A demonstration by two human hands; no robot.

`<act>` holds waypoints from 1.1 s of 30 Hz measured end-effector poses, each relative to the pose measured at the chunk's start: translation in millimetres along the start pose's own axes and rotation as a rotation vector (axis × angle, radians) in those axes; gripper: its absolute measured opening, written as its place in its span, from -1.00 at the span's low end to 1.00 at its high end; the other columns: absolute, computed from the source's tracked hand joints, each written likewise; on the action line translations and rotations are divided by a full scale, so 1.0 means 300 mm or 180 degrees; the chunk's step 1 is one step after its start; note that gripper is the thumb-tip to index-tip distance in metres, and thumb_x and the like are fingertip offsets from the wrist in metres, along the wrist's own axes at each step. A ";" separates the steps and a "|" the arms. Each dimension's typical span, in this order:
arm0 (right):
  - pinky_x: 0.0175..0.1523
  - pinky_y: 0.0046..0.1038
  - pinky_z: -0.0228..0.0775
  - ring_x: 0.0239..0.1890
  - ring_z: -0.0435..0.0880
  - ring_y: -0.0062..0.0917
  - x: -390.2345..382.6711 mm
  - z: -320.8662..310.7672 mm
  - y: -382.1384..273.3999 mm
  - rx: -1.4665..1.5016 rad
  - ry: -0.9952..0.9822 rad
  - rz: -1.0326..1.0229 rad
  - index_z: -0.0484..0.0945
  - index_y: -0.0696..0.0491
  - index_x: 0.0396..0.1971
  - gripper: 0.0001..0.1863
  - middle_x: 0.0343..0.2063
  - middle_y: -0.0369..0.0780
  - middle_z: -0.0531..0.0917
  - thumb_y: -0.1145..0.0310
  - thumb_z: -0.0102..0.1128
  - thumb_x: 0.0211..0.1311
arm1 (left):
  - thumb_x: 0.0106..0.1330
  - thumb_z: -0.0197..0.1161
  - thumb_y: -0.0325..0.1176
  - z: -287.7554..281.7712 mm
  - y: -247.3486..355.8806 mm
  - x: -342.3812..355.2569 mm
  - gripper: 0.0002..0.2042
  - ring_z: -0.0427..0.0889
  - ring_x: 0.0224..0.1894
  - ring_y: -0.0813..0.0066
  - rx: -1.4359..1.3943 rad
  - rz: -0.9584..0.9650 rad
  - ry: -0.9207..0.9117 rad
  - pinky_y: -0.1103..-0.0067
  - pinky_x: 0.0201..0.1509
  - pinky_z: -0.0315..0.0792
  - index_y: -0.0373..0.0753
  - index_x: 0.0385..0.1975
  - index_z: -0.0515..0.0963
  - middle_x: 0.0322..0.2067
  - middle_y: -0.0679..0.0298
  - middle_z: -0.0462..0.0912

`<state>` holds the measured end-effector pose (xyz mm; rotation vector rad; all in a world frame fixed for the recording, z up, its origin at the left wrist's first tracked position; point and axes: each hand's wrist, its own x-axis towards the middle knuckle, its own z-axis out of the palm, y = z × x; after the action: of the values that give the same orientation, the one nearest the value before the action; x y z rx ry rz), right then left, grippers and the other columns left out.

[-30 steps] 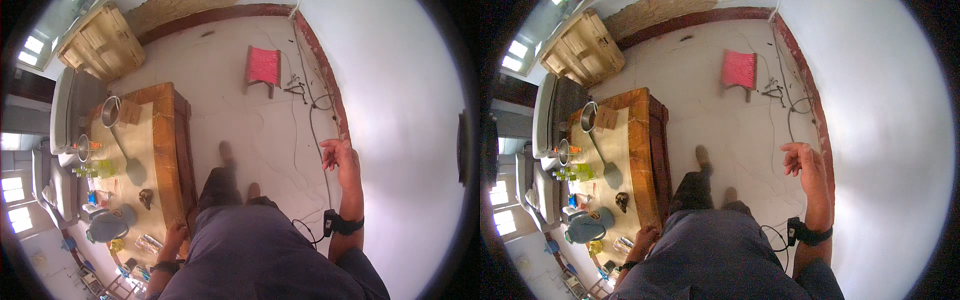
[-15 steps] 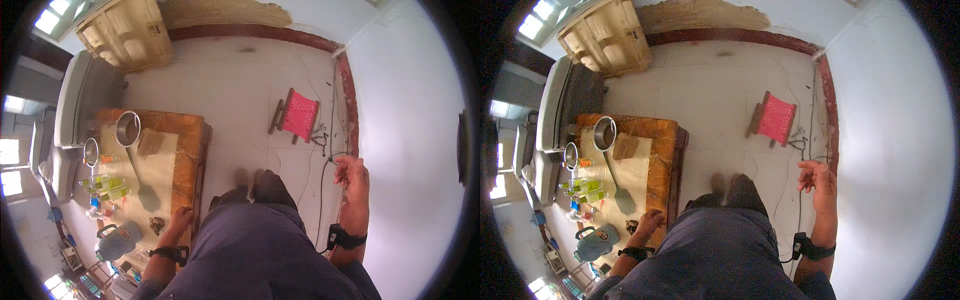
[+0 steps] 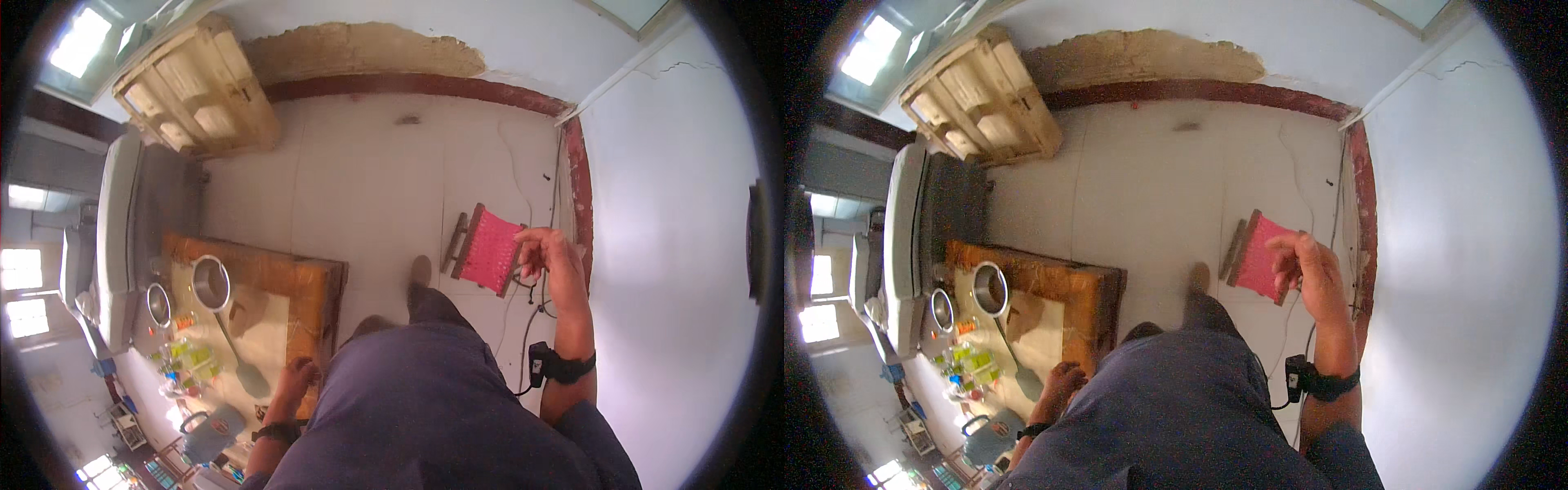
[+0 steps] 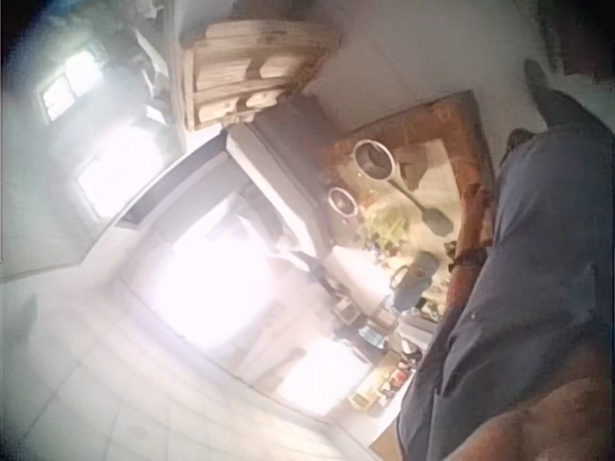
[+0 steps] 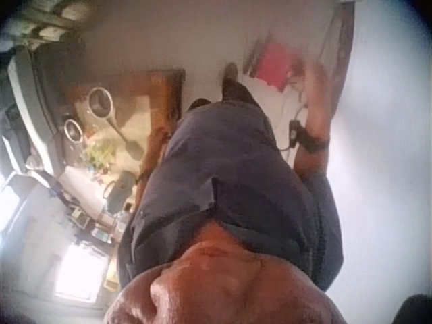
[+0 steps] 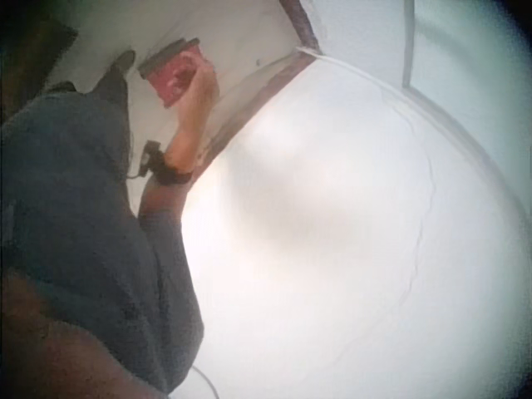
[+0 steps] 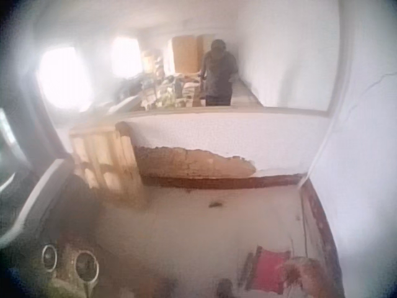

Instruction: The person handles electrical wires with a tool and applies tape to the connection.

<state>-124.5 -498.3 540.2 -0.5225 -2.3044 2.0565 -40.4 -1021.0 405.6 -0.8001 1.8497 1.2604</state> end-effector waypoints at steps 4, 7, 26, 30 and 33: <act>-0.51 -0.69 0.21 -0.58 0.53 -0.72 0.183 -0.045 -0.045 -0.0060 0.0070 0.0071 0.62 0.12 -0.22 -0.29 -0.57 -0.33 0.57 -0.22 -0.35 0.43 | 0.29 0.10 -0.39 0.033 0.227 0.063 -0.65 0.69 -0.35 0.37 -0.0045 0.0036 0.0130 0.55 -0.30 0.54 -0.48 0.01 0.45 -0.30 0.07 0.65; -0.52 -0.69 0.20 -0.59 0.52 -0.73 0.297 -0.054 -0.048 -0.0088 0.0099 0.0160 0.62 0.10 -0.22 -0.31 -0.57 -0.35 0.56 -0.22 -0.33 0.43 | 0.28 0.11 -0.40 0.027 0.359 0.119 -0.64 0.69 -0.34 0.37 0.0329 0.0037 0.0146 0.55 -0.32 0.53 -0.47 0.02 0.44 -0.29 0.07 0.64; -0.46 -0.50 0.42 -0.56 0.57 -0.61 0.570 0.136 0.310 -0.0368 0.0875 0.2211 0.57 0.19 -0.36 -0.60 -0.58 -0.27 0.57 0.08 0.13 0.29 | 0.31 0.19 -0.28 -0.343 1.471 0.969 -0.60 0.67 -0.21 0.28 0.2081 0.0781 -0.1058 0.50 -0.24 0.55 -0.39 0.05 0.43 -0.23 0.03 0.63; -0.47 -0.51 0.40 -0.54 0.60 -0.59 0.561 0.159 0.356 0.0215 0.1007 0.2380 0.57 0.18 -0.32 -0.58 -0.55 -0.24 0.59 0.04 0.11 0.28 | 0.26 0.16 -0.40 -0.121 1.724 0.999 -0.64 0.57 -0.48 0.41 0.1678 0.0165 -0.0580 0.55 -0.47 0.45 -0.39 0.04 0.42 -0.40 0.14 0.57; -0.49 -0.51 0.39 -0.55 0.61 -0.57 0.554 0.224 0.402 0.0850 0.1292 0.2604 0.58 0.16 -0.26 -0.53 -0.51 -0.23 0.61 -0.02 0.09 0.27 | 0.29 0.15 -0.40 -0.097 1.864 1.072 -0.63 0.56 -0.49 0.43 0.1720 0.0108 -0.0694 0.56 -0.46 0.44 -0.37 0.08 0.38 -0.39 0.17 0.55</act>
<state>-267.7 -511.4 378.9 -1.8856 -1.6768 2.1580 -674.0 -896.0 407.6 -0.3248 1.8966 0.7675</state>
